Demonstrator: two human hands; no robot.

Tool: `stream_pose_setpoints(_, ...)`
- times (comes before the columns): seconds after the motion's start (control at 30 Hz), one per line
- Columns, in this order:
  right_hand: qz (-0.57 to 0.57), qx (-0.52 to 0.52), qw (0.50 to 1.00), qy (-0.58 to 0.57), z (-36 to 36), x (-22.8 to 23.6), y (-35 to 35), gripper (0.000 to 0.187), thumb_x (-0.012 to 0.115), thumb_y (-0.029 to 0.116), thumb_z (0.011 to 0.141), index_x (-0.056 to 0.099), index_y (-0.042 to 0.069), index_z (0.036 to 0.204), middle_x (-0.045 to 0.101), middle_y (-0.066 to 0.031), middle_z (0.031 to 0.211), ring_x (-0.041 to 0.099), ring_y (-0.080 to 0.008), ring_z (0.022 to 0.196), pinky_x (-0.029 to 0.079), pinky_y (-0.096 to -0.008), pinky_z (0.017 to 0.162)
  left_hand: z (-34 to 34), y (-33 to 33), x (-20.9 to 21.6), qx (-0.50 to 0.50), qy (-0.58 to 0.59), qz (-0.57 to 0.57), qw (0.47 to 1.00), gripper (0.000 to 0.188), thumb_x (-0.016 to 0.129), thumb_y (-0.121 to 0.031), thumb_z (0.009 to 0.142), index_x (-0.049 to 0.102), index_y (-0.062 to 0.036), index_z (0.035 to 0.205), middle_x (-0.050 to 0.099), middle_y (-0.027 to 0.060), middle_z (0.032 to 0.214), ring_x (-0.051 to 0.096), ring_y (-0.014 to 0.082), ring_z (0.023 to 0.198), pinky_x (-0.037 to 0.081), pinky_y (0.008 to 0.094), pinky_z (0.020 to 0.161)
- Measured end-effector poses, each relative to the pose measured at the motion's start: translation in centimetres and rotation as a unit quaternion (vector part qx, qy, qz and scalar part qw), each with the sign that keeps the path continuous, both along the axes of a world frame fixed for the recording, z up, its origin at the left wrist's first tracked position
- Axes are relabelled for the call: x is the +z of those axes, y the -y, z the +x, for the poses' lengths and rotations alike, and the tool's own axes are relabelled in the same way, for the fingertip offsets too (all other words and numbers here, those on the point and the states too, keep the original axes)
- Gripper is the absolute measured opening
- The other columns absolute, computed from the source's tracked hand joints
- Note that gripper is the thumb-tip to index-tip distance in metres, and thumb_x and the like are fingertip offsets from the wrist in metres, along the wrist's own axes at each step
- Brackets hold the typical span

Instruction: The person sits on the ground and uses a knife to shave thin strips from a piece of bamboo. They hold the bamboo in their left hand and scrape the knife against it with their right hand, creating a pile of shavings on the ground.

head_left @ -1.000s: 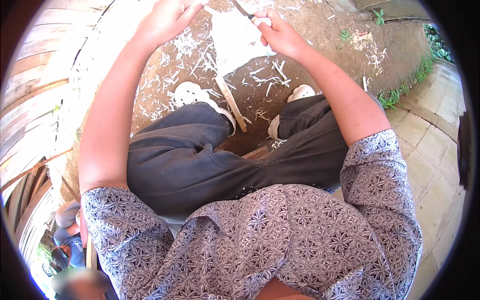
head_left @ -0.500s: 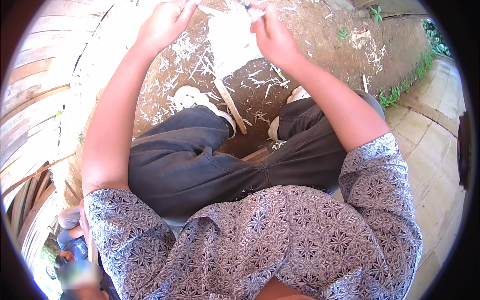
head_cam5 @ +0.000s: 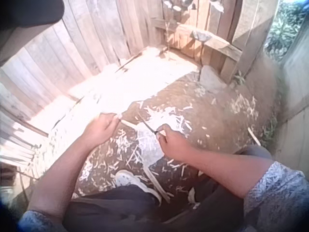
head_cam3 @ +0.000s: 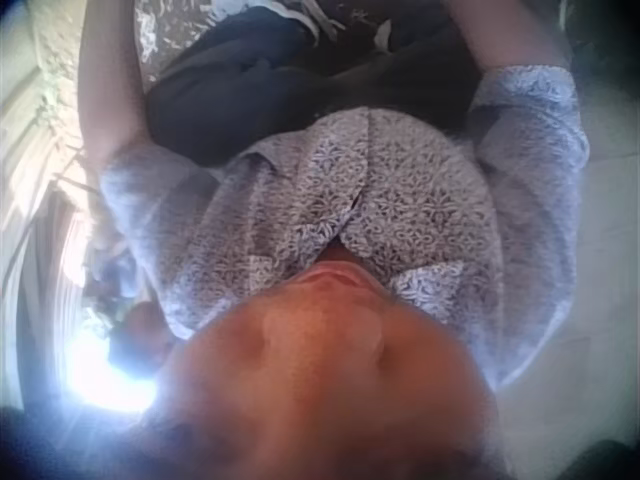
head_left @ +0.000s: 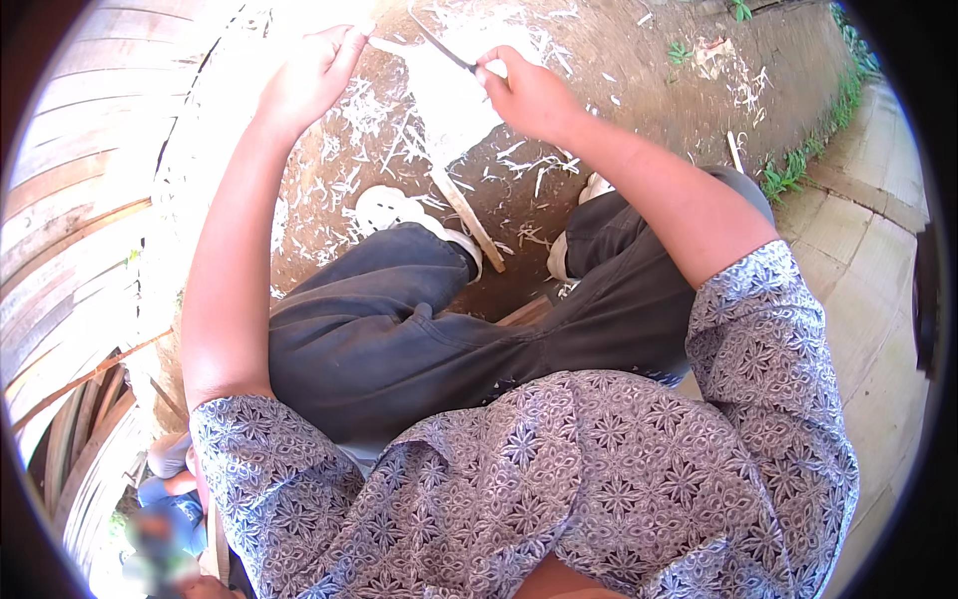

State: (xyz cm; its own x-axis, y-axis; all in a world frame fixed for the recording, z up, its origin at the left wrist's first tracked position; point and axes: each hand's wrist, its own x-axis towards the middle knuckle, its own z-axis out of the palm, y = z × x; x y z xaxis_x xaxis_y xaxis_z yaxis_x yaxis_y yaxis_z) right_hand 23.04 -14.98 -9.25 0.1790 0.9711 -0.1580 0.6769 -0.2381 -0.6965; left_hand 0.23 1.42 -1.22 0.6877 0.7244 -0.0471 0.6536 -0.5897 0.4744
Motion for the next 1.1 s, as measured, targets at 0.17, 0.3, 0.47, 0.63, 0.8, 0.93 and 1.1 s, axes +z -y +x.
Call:
stream_pose_setpoints(0.17,0.149,-0.046,0.983,-0.093,-0.8,6.4,-1.6,0.032,0.048,0.03,0.106,0.056,0.002,0.12,0.065,-0.0202,0.067,0.067,-0.0379,0.066,0.053,-0.0483,0.065,-1.1,0.7,0.9,0.04,-0.057,-0.011,0.998,0.045,0.049,-0.041,0.109,0.071,-0.0025,0.117,0.072,0.0156,0.086,0.069,0.0239,0.081,0.053,0.0355,0.082)
stream_pose_setpoints(0.3,0.073,0.014,0.995,-0.06,-0.5,-1.2,1.2,0.035,0.047,0.032,0.107,0.053,-0.001,0.118,0.062,-0.02,0.064,0.066,-0.0381,0.062,0.052,-0.0473,0.06,0.6,1.3,0.3,0.023,-0.02,-0.006,1.0,0.05,0.048,-0.049,0.108,0.069,-0.0037,0.098,0.066,0.0146,0.075,0.064,0.027,0.071,0.052,0.0388,0.076)
stream_pose_setpoints(0.47,0.104,-0.037,0.992,-0.052,-0.9,8.0,-1.8,0.039,0.042,0.036,0.109,0.048,0.001,0.124,0.065,-0.024,0.068,0.068,-0.0426,0.067,0.052,-0.0518,0.062,-0.2,1.1,0.0,0.041,-0.019,0.021,0.999,0.054,0.049,-0.05,0.107,0.068,-0.003,0.088,0.063,0.0157,0.071,0.06,0.029,0.066,0.051,0.0402,0.07)
stream_pose_setpoints(0.63,0.07,-0.01,0.997,-0.019,-0.5,1.2,-0.3,0.038,0.043,0.037,0.108,0.053,0.002,0.119,0.067,-0.0266,0.072,0.068,-0.0459,0.071,0.052,-0.0556,0.065,1.2,1.4,-0.9,0.006,0.028,0.065,0.997,0.053,0.051,-0.044,0.108,0.06,0.0002,0.08,0.054,0.0128,0.062,0.048,0.0229,0.058,0.046,0.0374,0.061)
stream_pose_setpoints(0.8,0.159,-0.087,0.982,-0.051,-1.6,5.5,-0.8,0.037,0.045,0.038,0.108,0.053,0.003,0.115,0.067,-0.0262,0.072,0.067,-0.0469,0.072,0.052,-0.0556,0.067,0.6,1.7,-0.2,0.043,0.013,0.055,0.997,0.053,0.052,-0.044,0.107,0.06,0.0005,0.079,0.052,0.0146,0.06,0.047,0.0241,0.055,0.045,0.0391,0.06)
stream_pose_setpoints(0.93,0.069,0.028,0.997,0.028,0.3,-0.9,0.6,0.036,0.044,0.037,0.108,0.052,0.002,0.114,0.066,-0.0263,0.072,0.066,-0.0468,0.069,0.052,-0.0543,0.065,1.8,1.2,-1.6,0.022,0.069,0.083,0.994,0.055,0.052,-0.044,0.107,0.059,0.0006,0.077,0.052,0.0157,0.059,0.048,0.025,0.054,0.045,0.0394,0.058)
stream_pose_setpoints(1.1,0.063,-0.036,0.995,-0.074,-2.1,3.3,0.0,0.032,0.045,0.033,0.109,0.052,0.003,0.117,0.064,-0.0232,0.069,0.067,-0.045,0.072,0.052,-0.0529,0.067,0.9,1.9,-0.7,0.069,0.032,0.042,0.996,0.055,0.052,-0.044,0.107,0.058,0.0005,0.075,0.053,0.0164,0.059,0.047,0.0266,0.053,0.045,0.0399,0.058)
